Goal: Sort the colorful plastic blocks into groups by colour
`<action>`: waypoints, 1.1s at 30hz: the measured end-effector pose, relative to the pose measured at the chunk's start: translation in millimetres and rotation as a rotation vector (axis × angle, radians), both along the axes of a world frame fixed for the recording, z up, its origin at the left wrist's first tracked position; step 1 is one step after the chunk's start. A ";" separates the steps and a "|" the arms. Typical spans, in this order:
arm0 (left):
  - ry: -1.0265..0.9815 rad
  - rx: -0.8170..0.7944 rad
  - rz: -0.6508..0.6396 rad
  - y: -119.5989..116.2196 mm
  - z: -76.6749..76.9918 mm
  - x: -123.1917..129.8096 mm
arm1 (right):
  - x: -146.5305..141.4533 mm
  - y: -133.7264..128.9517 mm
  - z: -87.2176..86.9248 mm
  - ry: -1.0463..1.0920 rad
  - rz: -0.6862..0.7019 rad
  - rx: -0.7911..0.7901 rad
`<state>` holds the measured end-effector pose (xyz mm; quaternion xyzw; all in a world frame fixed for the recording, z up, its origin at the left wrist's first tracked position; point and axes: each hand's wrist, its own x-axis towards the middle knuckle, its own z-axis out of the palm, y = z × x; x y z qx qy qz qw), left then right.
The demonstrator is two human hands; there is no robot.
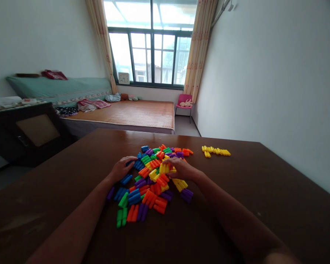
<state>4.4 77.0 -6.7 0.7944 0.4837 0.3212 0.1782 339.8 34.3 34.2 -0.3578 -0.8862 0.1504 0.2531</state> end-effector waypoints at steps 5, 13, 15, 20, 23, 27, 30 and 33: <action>0.002 0.016 -0.015 5.0 -5.7 -3.5 | 70.5 23.7 8.9 0.041 -0.298 -0.086; 0.017 0.005 0.005 3.2 -2.4 -2.7 | 234.0 32.1 -19.6 -0.152 -0.867 -0.170; 0.023 0.000 0.013 2.0 -0.2 -2.0 | 243.4 32.0 -30.2 -0.167 -0.870 -0.166; 0.024 -0.007 0.010 0.1 3.9 -0.2 | 238.9 38.8 -39.8 -0.136 -0.897 -0.164; 0.018 -0.004 0.007 0.6 3.4 -0.2 | 238.8 39.8 -37.2 -0.140 -0.920 -0.213; 0.021 -0.006 0.007 2.0 1.0 -1.1 | 233.3 32.3 -33.2 -0.135 -0.928 -0.198; 0.017 -0.001 0.007 2.1 0.1 -1.5 | 221.3 25.5 -25.0 -0.087 -0.931 -0.184; 0.021 0.003 0.007 2.1 -0.6 -1.8 | 204.3 23.9 -8.7 -0.050 -0.897 -0.168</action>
